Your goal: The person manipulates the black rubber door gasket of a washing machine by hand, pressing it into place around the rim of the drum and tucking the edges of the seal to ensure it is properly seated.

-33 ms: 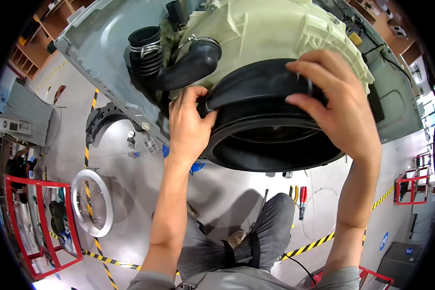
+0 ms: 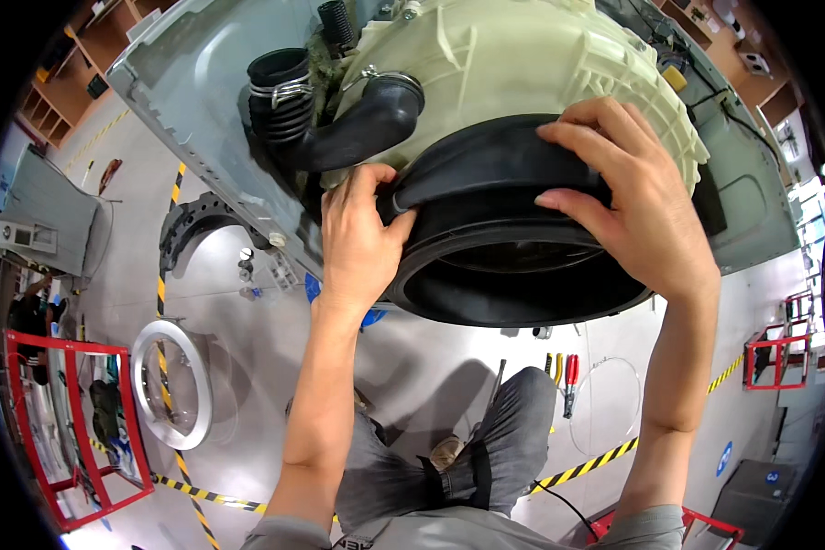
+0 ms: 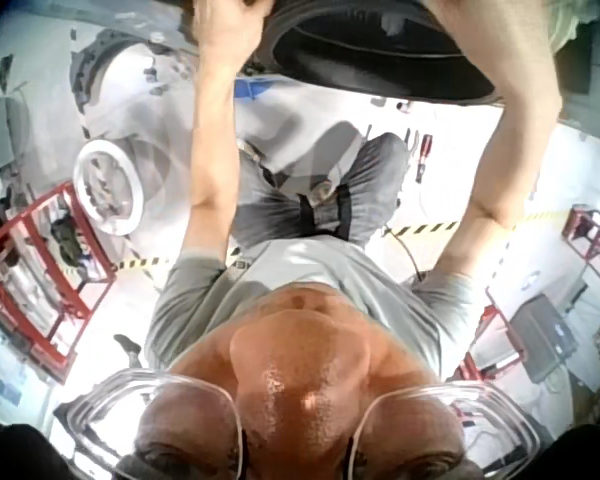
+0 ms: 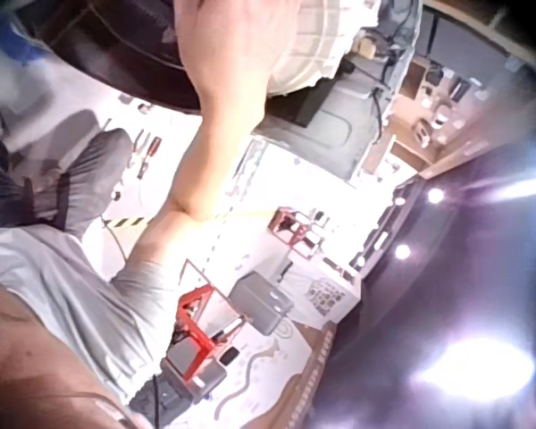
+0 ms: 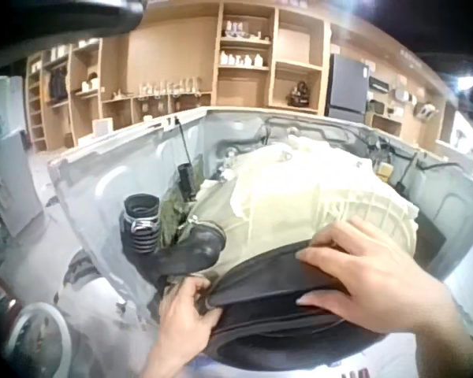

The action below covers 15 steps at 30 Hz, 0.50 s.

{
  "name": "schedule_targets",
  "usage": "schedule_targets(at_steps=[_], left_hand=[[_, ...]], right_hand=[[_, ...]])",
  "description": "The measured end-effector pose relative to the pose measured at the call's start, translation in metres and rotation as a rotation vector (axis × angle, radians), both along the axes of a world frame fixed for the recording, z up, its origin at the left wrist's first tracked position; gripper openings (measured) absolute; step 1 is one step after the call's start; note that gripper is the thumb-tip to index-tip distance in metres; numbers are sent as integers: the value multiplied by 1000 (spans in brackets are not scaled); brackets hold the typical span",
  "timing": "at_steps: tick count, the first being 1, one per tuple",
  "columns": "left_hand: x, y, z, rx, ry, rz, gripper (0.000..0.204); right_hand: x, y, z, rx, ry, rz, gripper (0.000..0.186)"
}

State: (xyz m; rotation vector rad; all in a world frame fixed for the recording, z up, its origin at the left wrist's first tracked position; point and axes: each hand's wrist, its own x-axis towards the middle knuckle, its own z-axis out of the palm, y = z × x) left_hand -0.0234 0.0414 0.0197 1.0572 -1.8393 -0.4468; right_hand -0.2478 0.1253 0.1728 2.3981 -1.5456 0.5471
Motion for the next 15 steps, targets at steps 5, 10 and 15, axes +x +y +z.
schedule_targets(at_steps=[5,10,15], left_hand=[[1,0,7,92,64,-94,43],[-3,11,23,65,15,-39,41],[-7,16,25,56,14,-21,40]], right_hand=[[6,1,3,20,133,-61,49],[10,-5,0,7,207,-110,54],[12,-3,-7,-47,206,-138,57]])
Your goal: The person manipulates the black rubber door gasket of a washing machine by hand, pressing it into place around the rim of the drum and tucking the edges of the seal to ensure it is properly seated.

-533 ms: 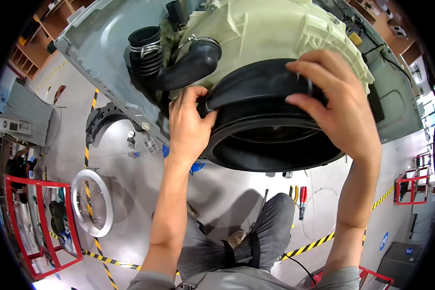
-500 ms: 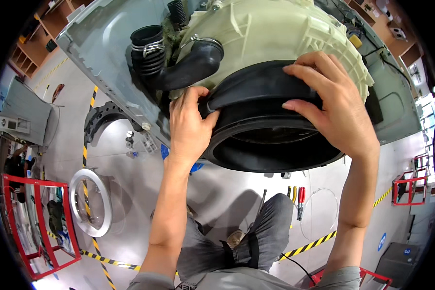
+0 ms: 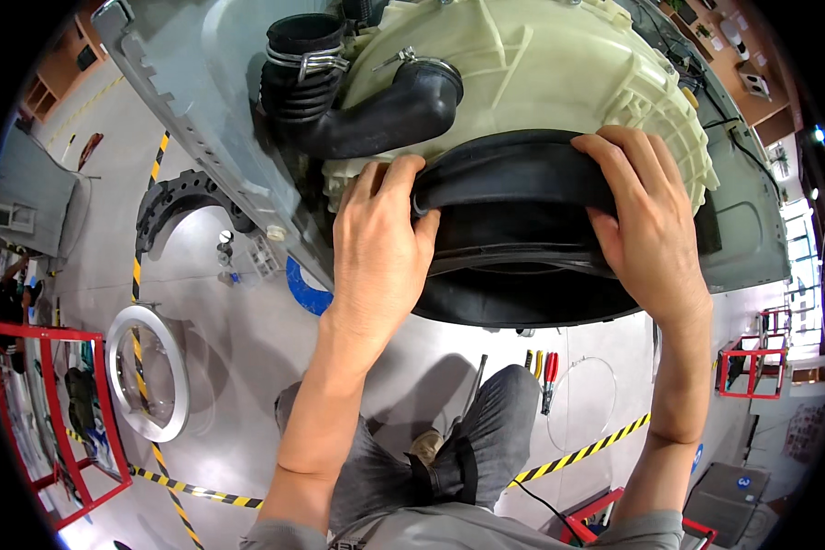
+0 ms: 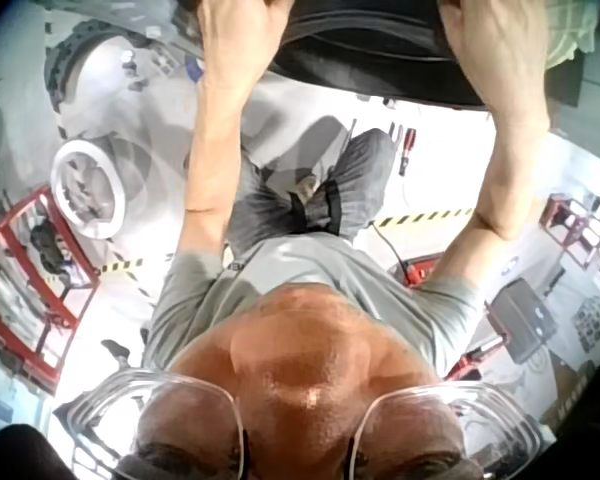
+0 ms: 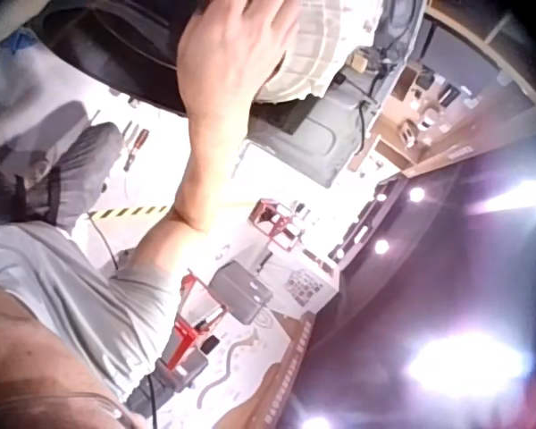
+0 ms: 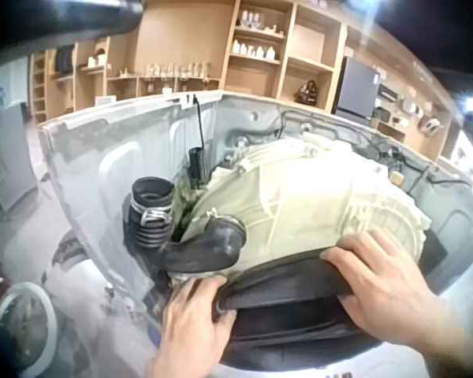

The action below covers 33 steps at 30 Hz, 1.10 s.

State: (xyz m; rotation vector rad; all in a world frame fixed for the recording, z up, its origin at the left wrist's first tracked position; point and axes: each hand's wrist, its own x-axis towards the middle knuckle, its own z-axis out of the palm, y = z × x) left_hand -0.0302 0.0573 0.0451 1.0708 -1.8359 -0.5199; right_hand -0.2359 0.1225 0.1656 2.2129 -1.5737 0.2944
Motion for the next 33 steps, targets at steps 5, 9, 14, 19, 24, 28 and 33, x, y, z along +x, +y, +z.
schedule_targets(at_steps=[5,9,14,19,24,28,33], left_hand=[[9,-11,-11,79,123,-43,44],[5,-12,-23,11,147,-28,43],[-2,-9,-26,-68,145,23,40],[-3,-5,-25,-119,103,59,41],[-6,-6,-28,-96,122,32,39],[-4,-7,-31,-102,140,1,40],[-12,-12,-42,-186,153,0,41]], right_hand=[[1,0,-6,-21,-45,-8,59],[-1,1,-8,-28,-93,-21,59],[-9,0,-7,24,-112,-34,82],[-7,-3,-5,-9,43,-4,82],[2,0,-4,43,-100,-84,67],[-1,-7,-5,28,9,91,46],[1,1,-15,-78,169,203,26]])
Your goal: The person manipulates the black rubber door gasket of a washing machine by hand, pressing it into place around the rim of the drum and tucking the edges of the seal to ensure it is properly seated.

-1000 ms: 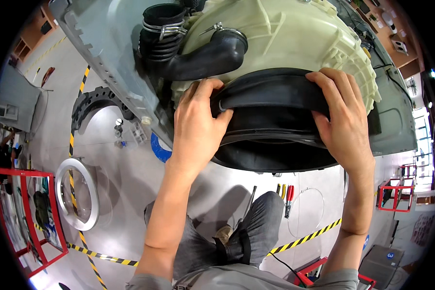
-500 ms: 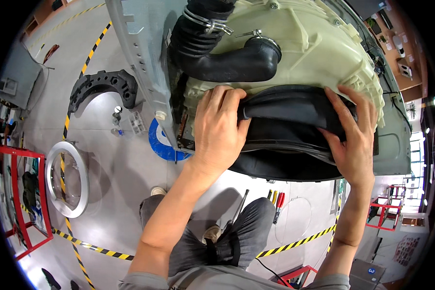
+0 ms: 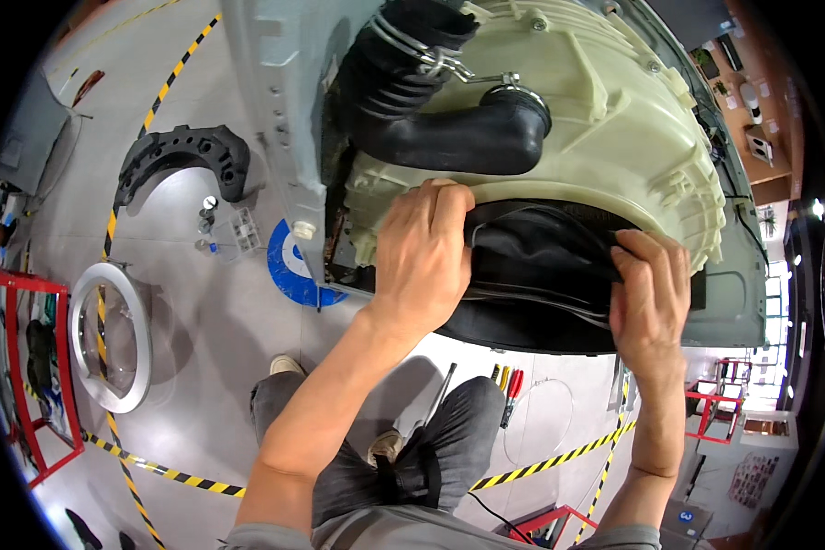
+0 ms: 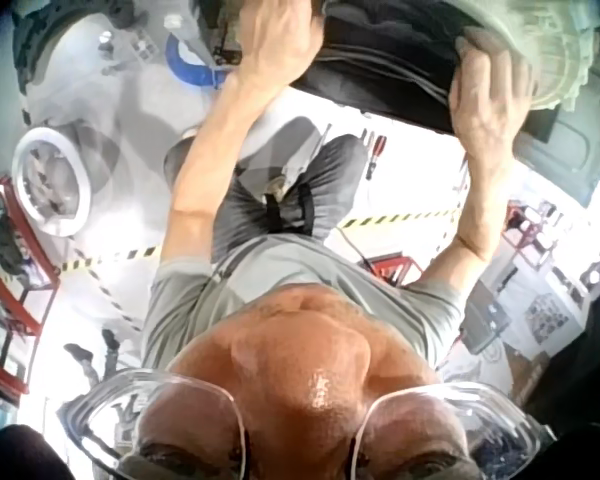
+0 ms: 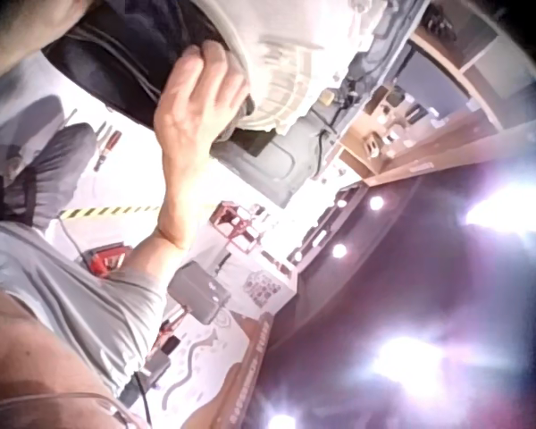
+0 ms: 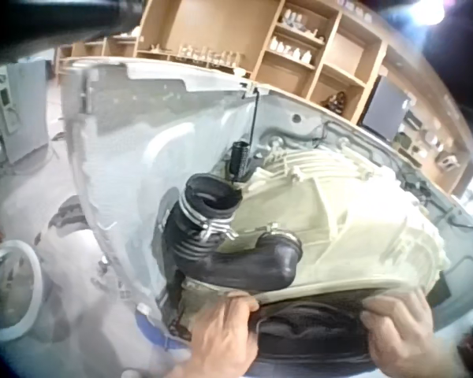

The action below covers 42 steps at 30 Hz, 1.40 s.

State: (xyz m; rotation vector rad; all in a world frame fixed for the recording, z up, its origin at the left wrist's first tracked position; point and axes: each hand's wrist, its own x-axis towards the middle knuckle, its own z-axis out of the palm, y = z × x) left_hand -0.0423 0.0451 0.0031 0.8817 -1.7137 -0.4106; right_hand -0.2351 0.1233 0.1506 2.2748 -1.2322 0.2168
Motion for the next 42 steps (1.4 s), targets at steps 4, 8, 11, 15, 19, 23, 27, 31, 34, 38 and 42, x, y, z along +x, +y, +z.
schedule_targets(at_steps=[4,8,11,15,19,23,27,31,34,38,42], left_hand=[[-4,-1,-6,-49,-12,50,43],[-7,2,-2,10,-6,38,43],[-1,2,13,109,-73,-2,47],[9,20,48,220,-247,-29,50],[19,33,74,153,-454,-10,49],[6,13,76,-30,-319,-206,43],[-12,4,93,-54,-21,-412,40],[-32,1,89,-91,-210,-318,48],[-39,-1,88,-110,-269,-272,43],[-49,-7,93,-144,-316,-191,38],[-50,-11,89,-171,-329,-166,37]], right_hand=[[-8,1,-16,-90,55,43,25],[-14,-7,-19,-168,35,34,29],[-15,-14,-15,-171,20,4,28],[-15,-20,-13,-198,5,-13,21],[-18,-23,-17,-258,-7,5,19],[-23,-28,-14,-270,3,47,23],[-19,-23,-12,-164,-37,-16,23],[-21,-20,-10,-64,-73,-41,22],[-23,-21,-14,-117,-67,-45,22],[-29,-24,-10,-107,-135,-106,31],[-27,-21,10,56,-163,-241,49]])
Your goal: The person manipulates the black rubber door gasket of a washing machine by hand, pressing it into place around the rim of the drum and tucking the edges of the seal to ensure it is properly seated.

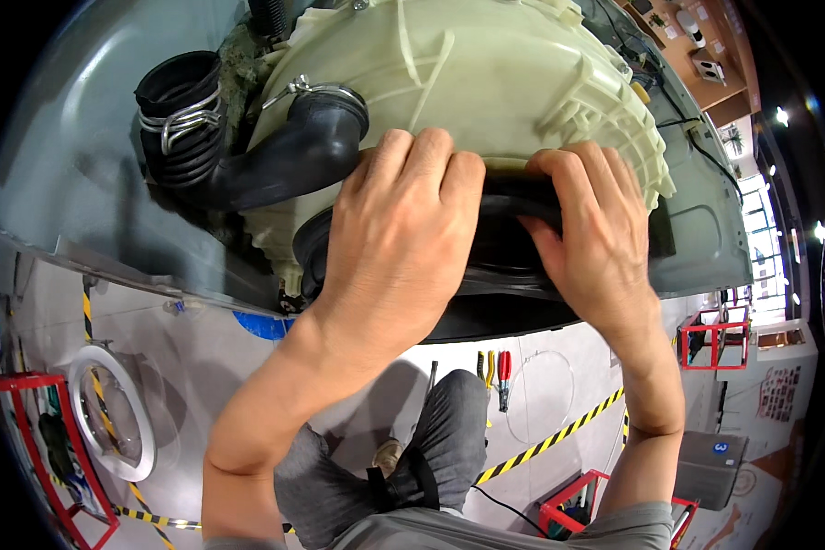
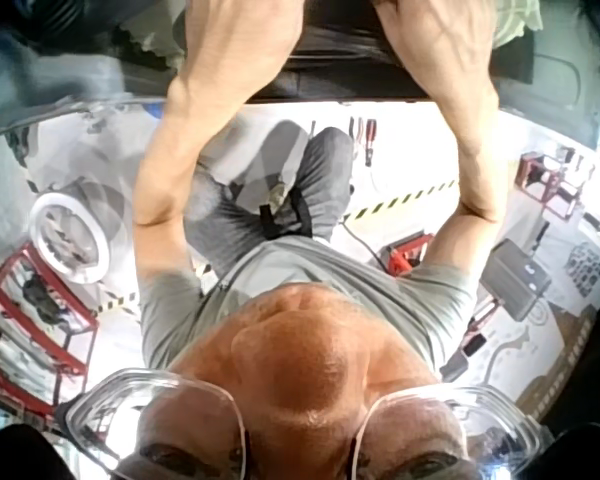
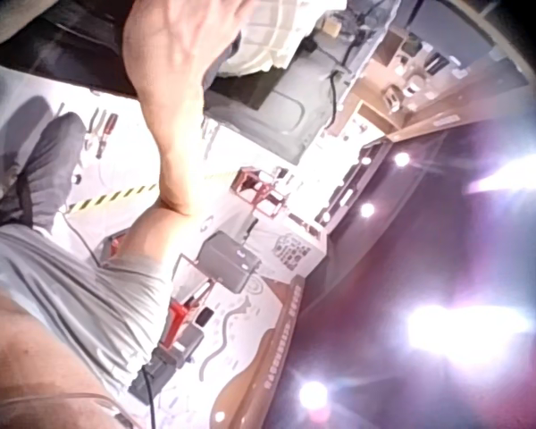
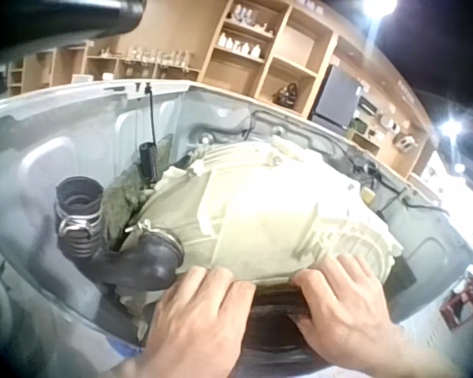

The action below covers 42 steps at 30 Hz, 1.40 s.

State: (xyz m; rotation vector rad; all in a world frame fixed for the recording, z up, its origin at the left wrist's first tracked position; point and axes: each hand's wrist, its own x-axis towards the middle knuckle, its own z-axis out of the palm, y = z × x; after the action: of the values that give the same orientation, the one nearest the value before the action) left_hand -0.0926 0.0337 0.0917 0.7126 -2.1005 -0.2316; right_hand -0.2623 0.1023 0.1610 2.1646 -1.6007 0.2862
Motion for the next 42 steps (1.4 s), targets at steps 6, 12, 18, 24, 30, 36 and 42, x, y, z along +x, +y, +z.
schedule_targets(at_steps=[6,12,18,24,30,36,42], left_hand=[[-2,0,-5,5,49,15,36],[-6,-6,-5,-89,-6,73,20],[-8,-7,-2,-116,-30,30,30],[-15,-13,-5,-126,24,-16,39],[-10,-8,-11,-146,41,-20,40],[-13,-9,-16,-176,70,-9,40],[-16,-6,-19,-194,91,21,38]], right_hand=[[-11,6,22,142,-46,-73,45],[-25,-3,-2,-68,101,90,34],[-25,0,-3,-89,-37,22,42],[-31,1,-11,-144,-72,32,44],[-28,19,0,-106,-148,-14,48],[-57,37,-8,-142,-113,-41,39],[-48,31,-32,-409,0,3,22]])
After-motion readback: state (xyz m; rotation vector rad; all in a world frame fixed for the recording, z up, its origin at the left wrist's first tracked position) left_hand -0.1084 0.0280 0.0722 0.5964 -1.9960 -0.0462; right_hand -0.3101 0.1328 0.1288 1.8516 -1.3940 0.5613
